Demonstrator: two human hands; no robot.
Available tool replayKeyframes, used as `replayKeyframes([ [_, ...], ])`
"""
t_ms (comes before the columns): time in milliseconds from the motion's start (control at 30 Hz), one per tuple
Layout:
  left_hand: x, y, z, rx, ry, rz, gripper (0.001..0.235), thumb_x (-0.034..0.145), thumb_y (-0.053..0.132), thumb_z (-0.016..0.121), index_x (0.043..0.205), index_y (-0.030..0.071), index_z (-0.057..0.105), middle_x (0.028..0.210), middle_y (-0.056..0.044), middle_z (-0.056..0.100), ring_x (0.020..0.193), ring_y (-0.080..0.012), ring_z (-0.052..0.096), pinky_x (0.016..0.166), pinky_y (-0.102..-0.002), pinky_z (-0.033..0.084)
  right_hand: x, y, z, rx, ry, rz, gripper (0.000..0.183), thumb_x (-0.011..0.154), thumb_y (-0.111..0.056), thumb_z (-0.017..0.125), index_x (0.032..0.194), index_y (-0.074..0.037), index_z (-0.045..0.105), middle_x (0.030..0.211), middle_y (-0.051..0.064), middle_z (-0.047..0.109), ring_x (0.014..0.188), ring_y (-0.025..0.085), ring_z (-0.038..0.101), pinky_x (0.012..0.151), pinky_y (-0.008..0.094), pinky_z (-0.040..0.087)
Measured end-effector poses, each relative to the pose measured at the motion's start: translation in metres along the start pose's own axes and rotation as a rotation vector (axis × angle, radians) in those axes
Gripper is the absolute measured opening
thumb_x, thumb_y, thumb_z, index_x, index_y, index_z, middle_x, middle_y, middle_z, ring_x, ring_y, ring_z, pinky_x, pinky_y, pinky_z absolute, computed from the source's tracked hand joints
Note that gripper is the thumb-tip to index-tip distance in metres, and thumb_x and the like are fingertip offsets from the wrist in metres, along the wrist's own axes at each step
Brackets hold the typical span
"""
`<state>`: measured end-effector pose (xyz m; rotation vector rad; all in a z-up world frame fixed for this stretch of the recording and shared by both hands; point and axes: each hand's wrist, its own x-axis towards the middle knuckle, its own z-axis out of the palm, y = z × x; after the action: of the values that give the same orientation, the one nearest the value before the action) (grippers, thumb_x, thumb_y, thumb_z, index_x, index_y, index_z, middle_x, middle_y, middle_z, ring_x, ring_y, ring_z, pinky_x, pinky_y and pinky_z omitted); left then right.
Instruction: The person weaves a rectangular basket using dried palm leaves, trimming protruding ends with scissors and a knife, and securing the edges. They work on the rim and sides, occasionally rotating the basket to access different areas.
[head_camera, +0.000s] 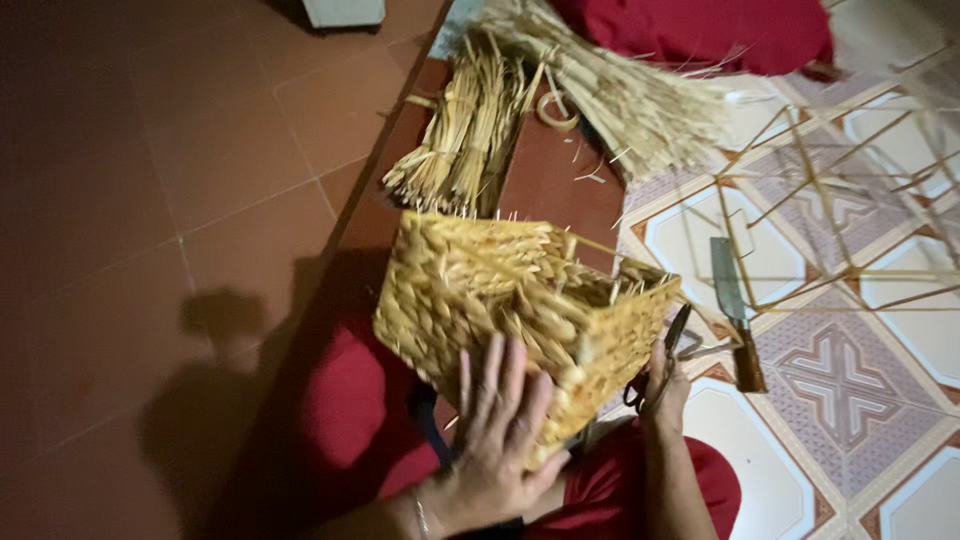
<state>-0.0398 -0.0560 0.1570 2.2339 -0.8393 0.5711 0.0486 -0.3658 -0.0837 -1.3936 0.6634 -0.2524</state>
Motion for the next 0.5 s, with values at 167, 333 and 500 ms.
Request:
replayKeyframes([
  [167, -0.015, 0.016, 0.032, 0.067, -0.012, 0.059, 0.105, 0.086, 0.040, 0.084, 0.161, 0.002, 0.021, 0.163, -0.036, 0.020, 0.151, -0.0606, 0.019, 0.114, -0.083, 0.013, 0.008, 0.010, -0.011, -0.201, 0.054, -0.218, 0.031, 0.103, -0.031, 0.065, 0.104, 0.000, 0.069, 0.075, -0.006, 0.055, 0.062, 0.004, 0.045, 0.053, 0.024, 0.036],
  [333, -0.019, 0.015, 0.049, 0.123, -0.072, 0.128, 0.093, 0.087, 0.047, 0.081, 0.160, 0.015, 0.033, 0.166, -0.023, 0.025, 0.153, -0.0467, 0.024, 0.112, -0.080, 0.013, -0.050, -0.023, -0.029, -0.053, 0.105, -0.149, 0.036, 0.105, -0.027, 0.061, 0.126, 0.002, 0.067, 0.077, -0.005, 0.055, 0.063, 0.005, 0.045, 0.053, 0.023, 0.037],
  [500, -0.026, 0.030, 0.070, 0.153, -0.088, 0.204, 0.080, 0.096, 0.048, 0.074, 0.161, 0.021, 0.037, 0.169, -0.014, 0.029, 0.156, -0.0371, 0.026, 0.114, -0.078, 0.011, -0.129, -0.104, -0.068, -0.222, -0.016, -0.399, 0.047, 0.104, -0.017, 0.056, 0.148, -0.001, 0.058, 0.082, -0.002, 0.050, 0.069, 0.008, 0.045, 0.061, 0.024, 0.037],
])
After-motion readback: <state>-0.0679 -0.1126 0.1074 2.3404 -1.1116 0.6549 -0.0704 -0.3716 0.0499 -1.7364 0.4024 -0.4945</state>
